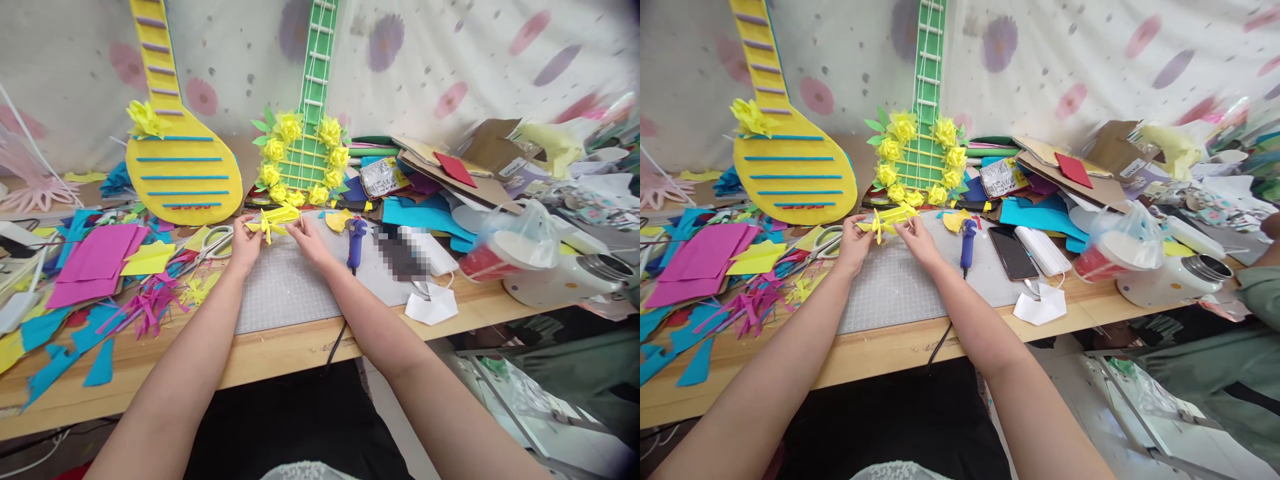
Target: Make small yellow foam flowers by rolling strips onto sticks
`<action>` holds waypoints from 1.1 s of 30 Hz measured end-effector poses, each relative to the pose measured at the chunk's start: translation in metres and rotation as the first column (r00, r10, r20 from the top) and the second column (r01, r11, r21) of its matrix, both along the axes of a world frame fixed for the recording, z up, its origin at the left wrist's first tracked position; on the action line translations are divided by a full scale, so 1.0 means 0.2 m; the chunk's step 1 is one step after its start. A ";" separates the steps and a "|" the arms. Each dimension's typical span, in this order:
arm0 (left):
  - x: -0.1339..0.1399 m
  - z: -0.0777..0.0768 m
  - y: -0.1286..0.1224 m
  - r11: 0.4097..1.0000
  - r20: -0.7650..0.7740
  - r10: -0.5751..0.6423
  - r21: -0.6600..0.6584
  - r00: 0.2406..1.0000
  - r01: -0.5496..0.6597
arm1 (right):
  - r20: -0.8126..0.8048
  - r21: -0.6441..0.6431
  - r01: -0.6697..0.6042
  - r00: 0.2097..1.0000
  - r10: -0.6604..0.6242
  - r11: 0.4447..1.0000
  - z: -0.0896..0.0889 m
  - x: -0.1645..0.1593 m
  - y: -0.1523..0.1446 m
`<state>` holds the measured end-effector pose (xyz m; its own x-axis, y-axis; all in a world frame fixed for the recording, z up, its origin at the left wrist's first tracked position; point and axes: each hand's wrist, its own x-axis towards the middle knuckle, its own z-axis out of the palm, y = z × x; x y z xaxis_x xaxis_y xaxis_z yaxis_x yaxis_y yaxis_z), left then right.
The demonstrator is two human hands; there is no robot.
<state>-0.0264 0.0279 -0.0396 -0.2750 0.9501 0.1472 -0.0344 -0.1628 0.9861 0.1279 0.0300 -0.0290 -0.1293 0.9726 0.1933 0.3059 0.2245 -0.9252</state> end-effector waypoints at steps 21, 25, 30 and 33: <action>0.10 -0.02 -0.09 0.980 -0.459 0.074 0.200 0.885 0.022 | 0.336 0.041 0.227 0.914 -0.227 0.973 -0.01 0.01 0.01; 0.10 -0.01 -0.10 0.983 -0.486 0.115 0.182 0.866 -0.029 | 0.352 0.031 0.187 0.917 -0.185 0.982 0.00 0.01 0.01; 0.07 0.01 -0.10 0.984 -0.504 0.157 0.153 0.849 -0.091 | 0.363 0.028 0.140 0.921 -0.140 0.990 0.00 0.00 0.00; 0.07 0.01 -0.09 0.979 -0.513 0.193 0.160 0.836 -0.127 | 0.371 0.040 0.117 0.920 -0.124 0.992 -0.01 0.00 0.00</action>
<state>-0.0130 0.0090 -0.0373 -0.2723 0.8669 0.4176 0.5176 -0.2339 0.8230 0.1270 0.0298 -0.0312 -0.0773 0.9823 0.1705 0.6532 0.1791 -0.7357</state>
